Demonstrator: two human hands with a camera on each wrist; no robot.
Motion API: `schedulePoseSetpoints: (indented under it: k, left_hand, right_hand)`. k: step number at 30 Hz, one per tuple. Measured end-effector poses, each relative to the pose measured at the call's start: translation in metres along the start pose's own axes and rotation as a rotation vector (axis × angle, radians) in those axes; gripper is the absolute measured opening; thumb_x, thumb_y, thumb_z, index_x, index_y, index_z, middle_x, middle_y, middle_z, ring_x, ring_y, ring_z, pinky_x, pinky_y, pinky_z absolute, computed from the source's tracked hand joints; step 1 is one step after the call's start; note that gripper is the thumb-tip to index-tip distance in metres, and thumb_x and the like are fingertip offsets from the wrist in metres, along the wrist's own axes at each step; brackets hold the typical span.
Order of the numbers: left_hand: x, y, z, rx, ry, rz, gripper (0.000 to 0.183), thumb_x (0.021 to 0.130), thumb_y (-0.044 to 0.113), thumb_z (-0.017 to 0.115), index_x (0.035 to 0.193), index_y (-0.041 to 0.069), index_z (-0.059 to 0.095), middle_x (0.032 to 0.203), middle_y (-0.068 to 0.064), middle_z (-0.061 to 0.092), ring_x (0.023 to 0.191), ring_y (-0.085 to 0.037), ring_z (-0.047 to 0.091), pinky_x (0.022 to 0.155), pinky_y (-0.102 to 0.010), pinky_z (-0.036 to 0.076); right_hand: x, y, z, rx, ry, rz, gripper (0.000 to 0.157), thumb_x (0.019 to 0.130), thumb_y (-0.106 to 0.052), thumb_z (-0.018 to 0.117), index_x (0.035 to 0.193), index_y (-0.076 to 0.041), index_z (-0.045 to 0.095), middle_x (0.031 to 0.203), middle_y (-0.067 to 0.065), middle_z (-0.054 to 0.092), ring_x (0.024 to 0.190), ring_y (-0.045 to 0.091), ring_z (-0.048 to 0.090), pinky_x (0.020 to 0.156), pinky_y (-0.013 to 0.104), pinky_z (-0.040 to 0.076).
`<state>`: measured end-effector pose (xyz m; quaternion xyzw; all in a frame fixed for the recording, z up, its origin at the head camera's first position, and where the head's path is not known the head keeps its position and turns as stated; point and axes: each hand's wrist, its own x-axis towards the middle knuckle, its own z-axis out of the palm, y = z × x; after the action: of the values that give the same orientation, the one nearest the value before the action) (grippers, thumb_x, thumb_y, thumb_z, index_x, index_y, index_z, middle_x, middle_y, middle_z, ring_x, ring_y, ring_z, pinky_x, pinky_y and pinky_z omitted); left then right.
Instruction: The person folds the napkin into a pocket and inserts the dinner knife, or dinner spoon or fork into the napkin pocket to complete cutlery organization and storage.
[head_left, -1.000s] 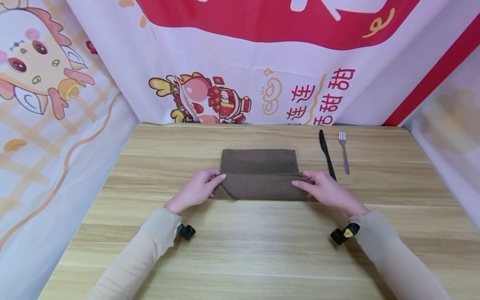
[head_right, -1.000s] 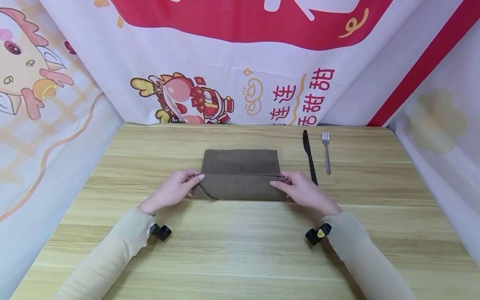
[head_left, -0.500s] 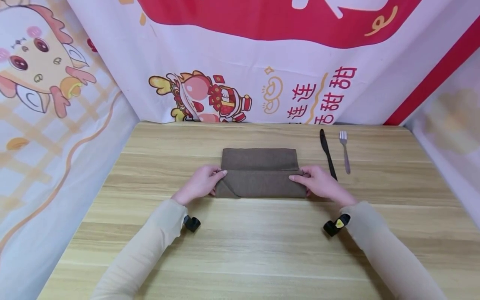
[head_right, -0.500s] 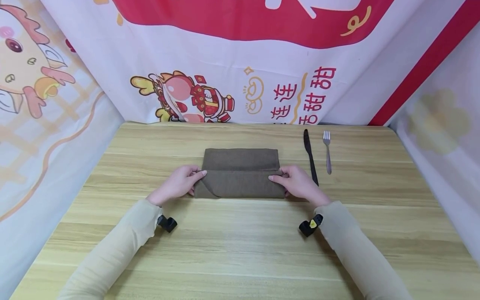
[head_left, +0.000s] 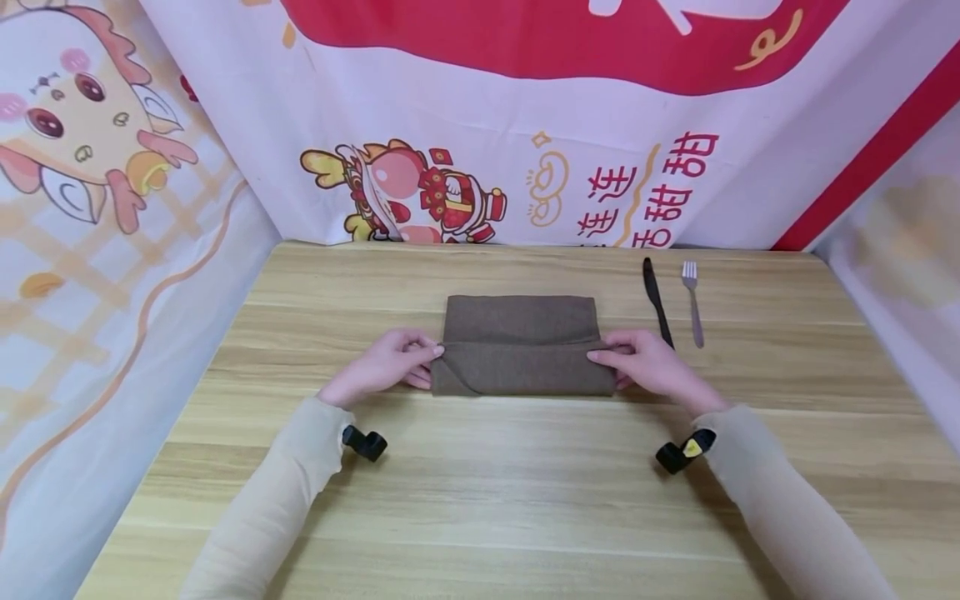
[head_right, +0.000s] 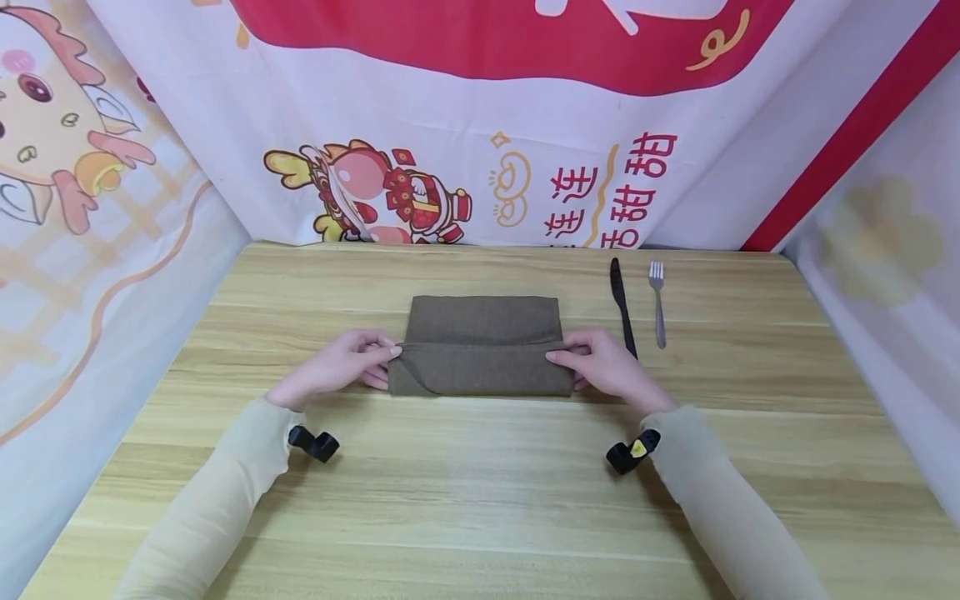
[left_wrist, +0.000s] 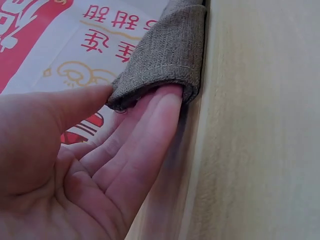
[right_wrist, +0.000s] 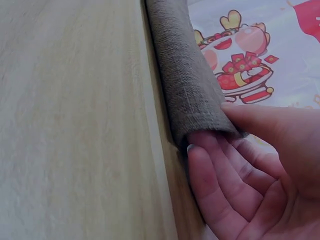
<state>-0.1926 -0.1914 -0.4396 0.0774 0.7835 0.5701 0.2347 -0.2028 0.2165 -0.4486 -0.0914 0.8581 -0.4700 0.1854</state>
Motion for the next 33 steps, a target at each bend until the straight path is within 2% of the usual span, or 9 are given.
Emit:
schedulePoseSetpoints:
  k: [5, 12, 20, 27, 30, 33]
  left_hand:
    - [-0.003, 0.000, -0.001, 0.005, 0.014, 0.011, 0.029, 0.107, 0.016, 0.054, 0.119, -0.010, 0.061, 0.102, -0.019, 0.065, 0.087, -0.029, 0.071, 0.081, -0.039, 0.060]
    - [0.003, 0.001, 0.000, -0.007, 0.017, 0.003, 0.034, 0.110, 0.015, 0.045, 0.127, -0.013, 0.055, 0.102, -0.020, 0.065, 0.082, -0.026, 0.069, 0.079, -0.037, 0.060]
    - [0.015, -0.001, 0.003, 0.004, 0.109, -0.030, 0.029, 0.109, 0.016, 0.050, 0.120, -0.008, 0.059, 0.093, -0.014, 0.056, 0.068, -0.020, 0.063, 0.067, -0.034, 0.061]
    - [0.017, -0.001, 0.004, 0.018, 0.155, -0.061, 0.029, 0.107, 0.018, 0.055, 0.121, -0.007, 0.059, 0.091, -0.014, 0.060, 0.066, -0.020, 0.066, 0.063, -0.033, 0.061]
    - [0.014, -0.001, 0.002, 0.023, 0.200, -0.028, 0.028, 0.105, 0.016, 0.059, 0.120, -0.007, 0.060, 0.093, -0.017, 0.065, 0.069, -0.022, 0.068, 0.066, -0.034, 0.061]
    - [0.007, 0.001, -0.003, 0.066, 0.259, 0.057, 0.027, 0.102, 0.012, 0.064, 0.120, -0.008, 0.062, 0.099, -0.020, 0.068, 0.080, -0.028, 0.070, 0.072, -0.034, 0.061]
  right_hand:
    - [-0.004, 0.003, -0.005, 0.069, -0.007, 0.013, 0.030, 0.102, -0.025, 0.067, 0.110, 0.004, 0.066, 0.086, 0.011, 0.069, 0.073, 0.026, 0.067, 0.068, 0.040, 0.061]
    - [-0.003, 0.000, -0.004, 0.051, -0.007, 0.024, 0.030, 0.103, -0.023, 0.064, 0.112, 0.005, 0.065, 0.084, 0.012, 0.068, 0.071, 0.028, 0.068, 0.066, 0.039, 0.061]
    - [0.001, -0.002, -0.002, 0.008, 0.017, 0.072, 0.034, 0.103, -0.026, 0.064, 0.117, 0.005, 0.064, 0.083, 0.012, 0.068, 0.068, 0.025, 0.067, 0.063, 0.038, 0.061]
    - [0.001, -0.004, 0.000, -0.015, 0.052, 0.081, 0.030, 0.100, -0.024, 0.069, 0.113, 0.003, 0.065, 0.082, 0.011, 0.068, 0.066, 0.024, 0.068, 0.061, 0.037, 0.060]
    - [-0.001, -0.003, -0.002, -0.021, 0.068, 0.066, 0.033, 0.100, -0.026, 0.069, 0.118, 0.002, 0.064, 0.087, 0.013, 0.070, 0.068, 0.025, 0.069, 0.063, 0.038, 0.061]
    - [-0.005, -0.002, -0.008, -0.011, 0.095, 0.044, 0.040, 0.099, -0.028, 0.070, 0.126, 0.001, 0.061, 0.098, 0.016, 0.070, 0.075, 0.027, 0.070, 0.067, 0.037, 0.061]
